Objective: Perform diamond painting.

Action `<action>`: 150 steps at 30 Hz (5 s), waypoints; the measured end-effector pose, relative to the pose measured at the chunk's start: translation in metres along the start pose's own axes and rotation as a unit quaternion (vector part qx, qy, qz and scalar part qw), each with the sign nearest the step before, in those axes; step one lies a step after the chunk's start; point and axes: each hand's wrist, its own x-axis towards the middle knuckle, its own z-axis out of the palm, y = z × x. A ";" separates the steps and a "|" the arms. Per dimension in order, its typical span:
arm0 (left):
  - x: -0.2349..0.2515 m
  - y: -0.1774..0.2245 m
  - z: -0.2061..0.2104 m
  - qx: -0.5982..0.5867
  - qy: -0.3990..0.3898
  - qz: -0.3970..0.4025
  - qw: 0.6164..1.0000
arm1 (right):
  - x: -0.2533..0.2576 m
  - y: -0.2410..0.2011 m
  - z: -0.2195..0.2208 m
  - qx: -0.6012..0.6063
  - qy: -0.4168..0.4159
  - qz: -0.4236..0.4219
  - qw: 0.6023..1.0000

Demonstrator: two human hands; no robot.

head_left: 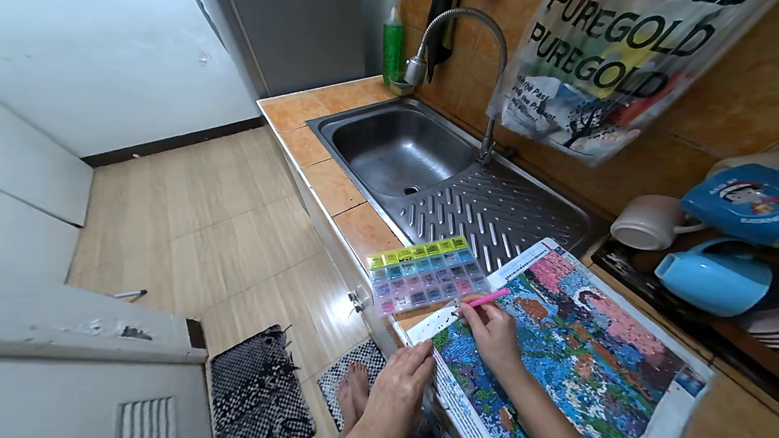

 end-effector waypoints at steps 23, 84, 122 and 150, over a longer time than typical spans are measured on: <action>0.000 0.001 -0.001 0.002 -0.002 0.001 1.000 | 0.001 0.001 -0.002 -0.010 0.007 -0.002 1.000; 0.000 -0.001 -0.002 -0.008 -0.002 -0.001 1.000 | 0.005 0.004 -0.005 -0.010 0.015 0.009 1.000; -0.001 -0.004 0.001 -0.012 0.001 0.003 1.000 | -0.068 -0.023 -0.073 0.280 -0.002 0.305 0.910; 0.000 -0.010 0.001 0.016 -0.006 0.017 1.000 | -0.047 -0.024 -0.051 0.229 0.019 0.197 0.953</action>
